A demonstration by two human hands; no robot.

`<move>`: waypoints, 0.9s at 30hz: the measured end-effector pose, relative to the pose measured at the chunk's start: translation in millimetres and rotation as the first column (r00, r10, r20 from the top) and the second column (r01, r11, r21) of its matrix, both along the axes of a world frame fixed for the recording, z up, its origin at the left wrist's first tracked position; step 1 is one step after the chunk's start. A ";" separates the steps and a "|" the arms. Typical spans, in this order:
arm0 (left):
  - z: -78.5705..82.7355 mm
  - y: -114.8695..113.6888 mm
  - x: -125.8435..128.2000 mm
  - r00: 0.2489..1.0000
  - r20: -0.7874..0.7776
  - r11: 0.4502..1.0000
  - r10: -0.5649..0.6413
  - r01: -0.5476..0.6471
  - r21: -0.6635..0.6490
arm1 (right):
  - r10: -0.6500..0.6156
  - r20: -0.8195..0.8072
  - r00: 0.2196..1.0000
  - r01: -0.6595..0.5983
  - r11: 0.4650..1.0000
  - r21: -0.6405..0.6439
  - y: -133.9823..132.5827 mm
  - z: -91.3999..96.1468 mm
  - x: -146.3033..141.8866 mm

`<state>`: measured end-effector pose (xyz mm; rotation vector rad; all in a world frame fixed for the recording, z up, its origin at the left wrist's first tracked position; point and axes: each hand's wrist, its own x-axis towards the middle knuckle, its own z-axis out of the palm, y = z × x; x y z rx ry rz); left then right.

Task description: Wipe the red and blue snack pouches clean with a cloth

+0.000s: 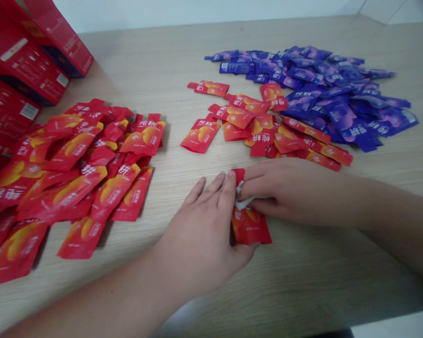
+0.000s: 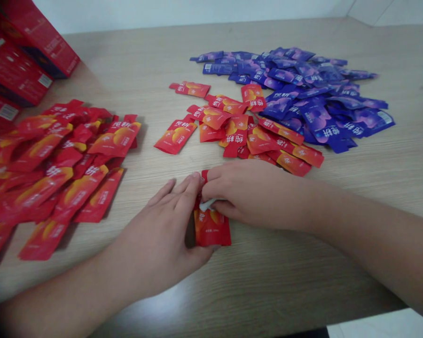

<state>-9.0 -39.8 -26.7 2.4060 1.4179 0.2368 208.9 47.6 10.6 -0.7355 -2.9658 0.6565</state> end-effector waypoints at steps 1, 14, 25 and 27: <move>-0.1 -0.2 0.2 1.000 -0.003 1.000 -0.001 0.001 0.001 | -0.015 0.000 1.000 0.015 1.000 0.015 2.4 -2.0 0.3; 0.4 -1.2 -0.3 1.000 -0.020 1.000 -0.004 0.004 0.019 | 0.116 -0.066 0.991 -0.130 0.954 -0.271 -8.7 13.0 0.3; 0.8 -0.5 -0.4 1.000 -0.006 1.000 -0.030 0.030 0.001 | 0.079 -0.081 0.994 -0.093 0.978 -0.187 -17.9 8.6 -1.2; 0.5 -1.4 -1.7 0.999 0.000 0.999 -0.044 0.044 0.010 | 0.059 -0.072 0.996 -0.067 0.992 -0.111 -12.8 4.9 -1.9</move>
